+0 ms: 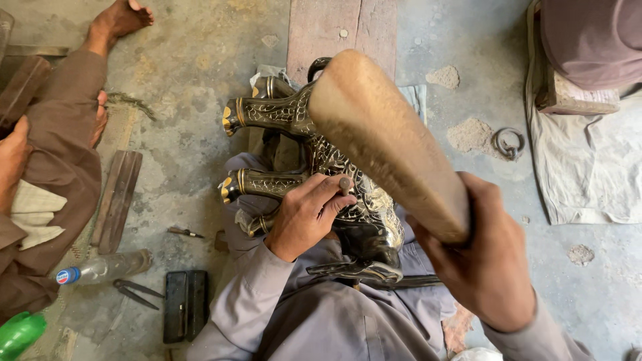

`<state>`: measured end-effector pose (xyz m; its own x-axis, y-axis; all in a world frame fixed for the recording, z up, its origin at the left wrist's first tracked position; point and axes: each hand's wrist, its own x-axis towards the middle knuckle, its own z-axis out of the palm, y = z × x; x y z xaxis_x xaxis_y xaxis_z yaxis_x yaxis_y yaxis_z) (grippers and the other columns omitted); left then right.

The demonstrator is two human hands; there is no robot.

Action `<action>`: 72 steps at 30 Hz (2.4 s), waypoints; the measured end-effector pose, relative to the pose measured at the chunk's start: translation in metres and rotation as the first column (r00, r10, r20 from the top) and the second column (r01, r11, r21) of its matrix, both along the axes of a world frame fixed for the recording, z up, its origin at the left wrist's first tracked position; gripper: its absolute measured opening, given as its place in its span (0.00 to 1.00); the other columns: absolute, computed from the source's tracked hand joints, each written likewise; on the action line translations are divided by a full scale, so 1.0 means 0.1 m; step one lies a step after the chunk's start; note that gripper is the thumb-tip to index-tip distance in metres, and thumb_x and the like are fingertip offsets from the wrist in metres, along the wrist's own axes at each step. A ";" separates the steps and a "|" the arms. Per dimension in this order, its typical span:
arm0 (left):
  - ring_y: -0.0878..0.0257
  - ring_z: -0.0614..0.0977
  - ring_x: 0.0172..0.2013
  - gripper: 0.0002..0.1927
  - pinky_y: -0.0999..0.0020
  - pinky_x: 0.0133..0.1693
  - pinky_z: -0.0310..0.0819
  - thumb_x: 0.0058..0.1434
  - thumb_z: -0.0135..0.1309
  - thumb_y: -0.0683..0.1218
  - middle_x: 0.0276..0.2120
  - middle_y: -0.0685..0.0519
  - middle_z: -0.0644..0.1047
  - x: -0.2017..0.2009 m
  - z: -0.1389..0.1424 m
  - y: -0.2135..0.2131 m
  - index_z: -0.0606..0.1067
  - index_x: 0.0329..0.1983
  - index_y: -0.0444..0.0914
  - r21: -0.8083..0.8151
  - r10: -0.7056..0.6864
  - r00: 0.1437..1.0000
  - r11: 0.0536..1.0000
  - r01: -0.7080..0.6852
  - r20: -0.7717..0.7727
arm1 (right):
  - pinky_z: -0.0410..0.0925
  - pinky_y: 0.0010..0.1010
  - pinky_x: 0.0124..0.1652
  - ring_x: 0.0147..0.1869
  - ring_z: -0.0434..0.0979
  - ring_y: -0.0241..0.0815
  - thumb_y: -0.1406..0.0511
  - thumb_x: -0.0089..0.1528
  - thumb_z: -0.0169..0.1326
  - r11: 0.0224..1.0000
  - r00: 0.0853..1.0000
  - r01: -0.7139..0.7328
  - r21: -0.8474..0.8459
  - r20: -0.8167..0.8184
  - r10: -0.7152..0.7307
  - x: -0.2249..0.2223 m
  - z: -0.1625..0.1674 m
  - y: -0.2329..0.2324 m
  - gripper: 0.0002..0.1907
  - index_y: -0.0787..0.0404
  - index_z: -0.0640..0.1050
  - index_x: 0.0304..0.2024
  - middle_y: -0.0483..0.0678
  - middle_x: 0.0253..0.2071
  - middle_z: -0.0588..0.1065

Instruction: The person sits on the floor with a brass camel figurine in their lap, holding a small punch against the engraved surface and striking it with a wooden mallet. They repeatedly reposition the punch across different spots on the figure to chase the decoration.

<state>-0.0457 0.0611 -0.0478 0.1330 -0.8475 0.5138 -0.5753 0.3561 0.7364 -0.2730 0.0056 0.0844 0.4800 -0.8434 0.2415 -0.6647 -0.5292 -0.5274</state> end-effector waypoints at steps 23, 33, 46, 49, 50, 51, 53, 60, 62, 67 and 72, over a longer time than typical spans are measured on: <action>0.49 0.83 0.36 0.08 0.56 0.39 0.76 0.69 0.58 0.45 0.36 0.47 0.81 0.02 -0.27 0.00 0.76 0.47 0.37 -0.040 0.009 0.999 0.999 -0.007 0.048 | 0.69 0.40 0.37 0.37 0.76 0.48 0.70 0.55 0.58 0.960 0.911 -0.196 -0.200 -0.399 0.103 0.13 0.14 -0.11 0.24 0.61 0.73 0.54 0.49 0.36 0.72; 0.48 0.84 0.39 0.07 0.56 0.41 0.77 0.66 0.60 0.42 0.39 0.47 0.81 -0.02 -0.28 0.10 0.76 0.45 0.36 -0.055 0.106 0.992 0.992 -0.110 -0.065 | 0.68 0.42 0.36 0.38 0.77 0.50 0.71 0.46 0.63 0.969 0.935 -0.139 -0.203 -0.351 0.060 0.10 0.23 -0.09 0.32 0.55 0.74 0.54 0.47 0.37 0.74; 0.53 0.84 0.34 0.03 0.58 0.40 0.78 0.63 0.58 0.39 0.33 0.48 0.81 -0.02 -0.46 0.16 0.78 0.39 0.36 0.016 0.202 0.978 0.979 -0.201 -0.048 | 0.69 0.41 0.37 0.38 0.77 0.50 0.70 0.45 0.64 0.964 0.913 -0.203 -0.170 -0.389 0.124 0.22 0.32 -0.09 0.31 0.55 0.76 0.52 0.46 0.35 0.74; 0.55 0.81 0.32 0.05 0.61 0.36 0.74 0.65 0.58 0.40 0.32 0.48 0.81 0.03 -0.31 0.24 0.77 0.41 0.33 0.036 0.275 0.946 0.961 -0.273 -0.168 | 0.69 0.41 0.38 0.39 0.78 0.52 0.70 0.43 0.63 0.968 0.939 -0.184 -0.170 -0.321 0.122 0.21 0.28 -0.13 0.31 0.57 0.75 0.51 0.47 0.37 0.75; 0.59 0.79 0.27 0.06 0.63 0.32 0.73 0.65 0.60 0.41 0.30 0.49 0.81 0.04 -0.25 0.24 0.77 0.41 0.33 0.096 0.281 0.927 0.960 -0.265 -0.248 | 0.69 0.41 0.38 0.39 0.78 0.52 0.70 0.43 0.63 0.967 0.942 -0.175 -0.186 -0.317 0.110 0.21 0.27 -0.14 0.31 0.57 0.75 0.51 0.48 0.38 0.75; 0.62 0.77 0.23 0.08 0.65 0.28 0.71 0.66 0.61 0.43 0.28 0.50 0.80 0.03 -0.20 0.23 0.77 0.40 0.32 0.155 0.287 0.900 0.956 -0.249 -0.327 | 0.69 0.42 0.38 0.39 0.78 0.53 0.70 0.44 0.64 0.970 0.940 -0.164 -0.179 -0.325 0.099 0.22 0.25 -0.15 0.31 0.57 0.75 0.51 0.48 0.38 0.75; 0.63 0.76 0.22 0.08 0.66 0.26 0.69 0.66 0.62 0.43 0.27 0.50 0.79 0.01 -0.12 0.22 0.77 0.41 0.33 0.167 0.304 0.909 0.950 -0.266 -0.285 | 0.69 0.43 0.38 0.39 0.78 0.54 0.71 0.45 0.64 0.976 0.936 -0.141 -0.165 -0.344 0.077 0.24 0.24 -0.16 0.30 0.56 0.76 0.51 0.48 0.38 0.76; 0.64 0.82 0.29 0.07 0.69 0.32 0.75 0.69 0.60 0.43 0.35 0.50 0.80 -0.06 0.00 0.17 0.77 0.47 0.36 0.096 0.261 0.931 0.965 -0.245 -0.254 | 0.69 0.43 0.37 0.40 0.78 0.55 0.70 0.47 0.65 0.971 0.961 -0.170 -0.165 -0.244 0.127 0.30 0.28 -0.22 0.29 0.60 0.74 0.51 0.51 0.38 0.75; 0.63 0.82 0.29 0.08 0.69 0.32 0.76 0.68 0.61 0.43 0.35 0.50 0.80 -0.07 -0.03 0.17 0.77 0.47 0.36 0.077 0.251 0.930 0.968 -0.239 -0.270 | 0.68 0.43 0.37 0.40 0.78 0.55 0.70 0.47 0.65 0.972 0.958 -0.173 -0.156 -0.255 0.129 0.32 0.30 -0.23 0.29 0.60 0.74 0.52 0.51 0.38 0.75; 0.57 0.81 0.29 0.06 0.64 0.32 0.75 0.66 0.61 0.42 0.34 0.48 0.80 -0.06 -0.19 0.18 0.78 0.44 0.37 0.094 0.261 0.955 0.964 -0.250 -0.140 | 0.68 0.43 0.37 0.39 0.77 0.55 0.71 0.45 0.64 0.960 0.945 -0.216 -0.178 -0.284 0.160 0.34 0.35 -0.22 0.30 0.59 0.75 0.51 0.50 0.37 0.75; 0.44 0.82 0.39 0.09 0.53 0.41 0.76 0.60 0.57 0.40 0.38 0.44 0.80 -0.06 -0.34 0.20 0.77 0.44 0.35 -0.078 0.307 0.939 0.951 -0.299 0.152 | 0.70 0.40 0.38 0.37 0.77 0.51 0.70 0.49 0.62 0.957 0.924 -0.268 -0.116 -0.311 0.221 0.37 0.29 -0.24 0.26 0.60 0.74 0.51 0.50 0.37 0.74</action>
<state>-0.0520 0.0816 -0.0817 0.2913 -0.7512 0.5924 -0.7711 0.1820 0.6101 -0.2358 -0.0187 0.1137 0.7350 -0.6548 0.1760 -0.6161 -0.7534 -0.2298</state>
